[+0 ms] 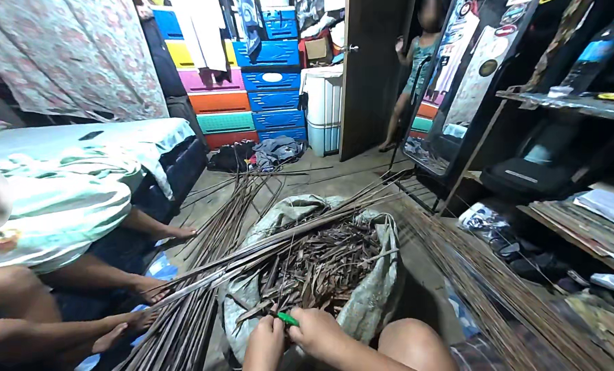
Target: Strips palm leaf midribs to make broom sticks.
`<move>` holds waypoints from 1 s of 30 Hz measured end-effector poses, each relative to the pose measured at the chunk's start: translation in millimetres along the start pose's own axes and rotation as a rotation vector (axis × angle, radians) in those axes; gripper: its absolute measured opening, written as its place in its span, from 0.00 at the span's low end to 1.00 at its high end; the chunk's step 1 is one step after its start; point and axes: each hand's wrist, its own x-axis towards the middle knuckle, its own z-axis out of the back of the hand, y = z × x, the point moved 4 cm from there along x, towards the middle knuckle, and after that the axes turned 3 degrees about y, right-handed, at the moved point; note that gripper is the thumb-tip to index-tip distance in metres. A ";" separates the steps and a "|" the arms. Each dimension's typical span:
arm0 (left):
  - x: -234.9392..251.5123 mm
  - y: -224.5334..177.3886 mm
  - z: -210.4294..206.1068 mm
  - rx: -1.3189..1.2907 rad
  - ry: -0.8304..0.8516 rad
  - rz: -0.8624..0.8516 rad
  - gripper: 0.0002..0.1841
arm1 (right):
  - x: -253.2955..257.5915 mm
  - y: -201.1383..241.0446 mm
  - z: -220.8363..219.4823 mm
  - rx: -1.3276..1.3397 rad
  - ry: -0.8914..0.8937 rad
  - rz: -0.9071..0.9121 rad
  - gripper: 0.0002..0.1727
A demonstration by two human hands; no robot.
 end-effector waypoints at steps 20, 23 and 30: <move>-2.9 1.9 2.7 0.049 0.019 -0.026 0.22 | 4.5 -0.3 3.0 -0.189 -0.023 -0.044 0.21; -5.3 -1.4 1.7 0.021 0.021 -0.055 0.23 | 15.5 -3.5 10.9 -0.201 -0.130 -0.164 0.21; -16.6 -10.6 7.9 -0.038 0.019 -0.061 0.23 | 20.2 -28.4 44.0 0.016 -0.250 -0.264 0.22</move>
